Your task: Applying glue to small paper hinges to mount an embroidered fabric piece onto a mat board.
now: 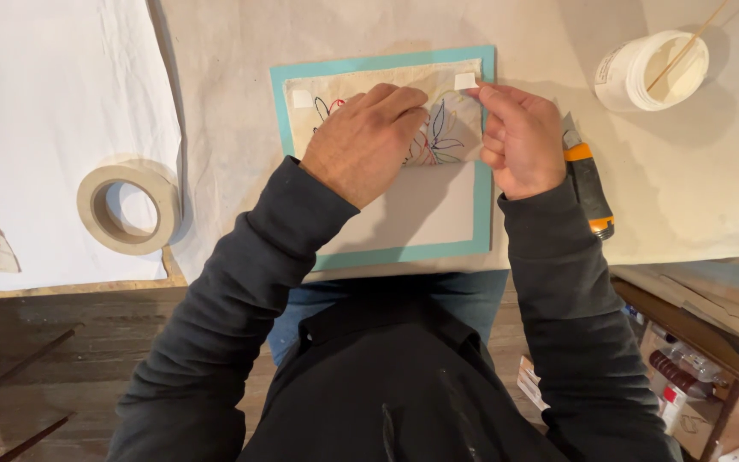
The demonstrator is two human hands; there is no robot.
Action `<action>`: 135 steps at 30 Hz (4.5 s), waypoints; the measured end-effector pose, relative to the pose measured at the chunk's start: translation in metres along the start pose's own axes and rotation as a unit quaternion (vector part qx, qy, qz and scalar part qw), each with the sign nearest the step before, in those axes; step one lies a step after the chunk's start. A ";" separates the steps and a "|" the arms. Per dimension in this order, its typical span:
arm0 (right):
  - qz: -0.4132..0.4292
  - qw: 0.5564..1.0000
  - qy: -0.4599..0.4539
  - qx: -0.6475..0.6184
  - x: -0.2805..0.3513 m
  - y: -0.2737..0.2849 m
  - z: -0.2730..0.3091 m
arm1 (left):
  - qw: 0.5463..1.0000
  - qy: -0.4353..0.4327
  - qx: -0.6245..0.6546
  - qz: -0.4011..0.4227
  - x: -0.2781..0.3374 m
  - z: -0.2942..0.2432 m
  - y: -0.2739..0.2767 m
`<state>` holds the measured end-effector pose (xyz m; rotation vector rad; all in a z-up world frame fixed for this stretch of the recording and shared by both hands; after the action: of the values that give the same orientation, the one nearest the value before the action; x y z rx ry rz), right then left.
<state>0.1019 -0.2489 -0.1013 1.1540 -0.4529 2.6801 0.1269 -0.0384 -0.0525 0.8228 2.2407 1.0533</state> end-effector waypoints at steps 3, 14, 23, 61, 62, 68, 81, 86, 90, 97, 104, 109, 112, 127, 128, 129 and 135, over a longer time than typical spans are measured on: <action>0.000 1.000 0.006 0.002 -0.003 0.000 -0.001 | 1.000 -0.009 0.008 0.006 -0.001 0.001 -0.005; -0.011 1.000 0.012 0.011 -0.008 0.004 -0.005 | 0.995 -0.087 -0.054 -0.014 -0.026 0.008 -0.031; -0.101 0.961 0.186 0.178 0.002 0.016 -0.008 | 0.994 -0.077 -0.078 -0.010 -0.032 0.003 -0.031; -0.221 0.801 0.443 0.337 0.044 0.234 0.066 | 0.981 0.133 0.076 -0.118 0.072 -0.040 0.041; -0.226 0.812 0.435 0.315 0.050 0.228 0.063 | 0.974 0.157 0.080 -0.139 0.082 -0.039 0.044; -0.199 0.878 0.406 0.159 0.059 0.231 0.047 | 0.953 0.203 0.024 -0.223 0.154 -0.023 0.047; -0.202 0.888 0.410 0.053 0.062 0.267 0.017 | 0.910 0.283 0.056 -0.297 0.218 -0.001 0.009; -0.216 0.884 0.413 0.030 0.060 0.272 0.013 | 0.913 0.284 0.039 -0.291 0.219 0.001 0.007; -0.218 0.885 0.411 0.010 0.059 0.267 0.013 | 0.914 0.284 0.033 -0.289 0.220 0.002 0.008; -0.240 0.856 0.455 0.060 0.069 0.237 0.029 | 0.918 0.281 0.020 -0.280 0.217 0.001 0.009; -0.228 0.849 0.470 0.076 0.066 0.230 0.033 | 0.918 0.285 0.017 -0.275 0.219 0.001 0.007; -0.240 0.842 0.482 0.022 0.089 0.218 0.037 | 0.916 0.287 0.020 -0.280 0.218 0.001 0.008; -0.196 0.844 0.500 -0.006 0.092 0.181 0.037 | 0.919 0.278 0.014 -0.280 0.217 0.002 0.008; -0.068 0.854 0.506 -0.096 -0.012 0.067 -0.020 | 0.932 0.256 -0.016 -0.257 0.211 0.002 0.014; -0.068 0.851 0.512 -0.089 -0.011 0.069 -0.019 | 0.933 0.252 -0.018 -0.254 0.210 0.000 0.015; -0.070 0.852 0.512 -0.088 -0.011 0.068 -0.019 | 0.934 0.252 -0.016 -0.253 0.212 0.001 0.014; -0.042 0.865 0.499 -0.021 -0.012 0.061 -0.023 | 0.933 0.259 -0.022 -0.248 0.213 0.002 0.012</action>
<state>0.0772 -0.2985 -0.1375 -0.3072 -0.2431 2.7023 -0.0120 0.1192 -0.0865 -0.0829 2.6323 1.1454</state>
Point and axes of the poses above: each hand's wrist, its own x-axis away from the middle knuckle, its own y-axis out of the back of the hand, z = x × y, the point moved 4 cm from there along -x, towards the middle knuckle, and after that the axes turned 3 degrees about -y, right-handed, at the moved point
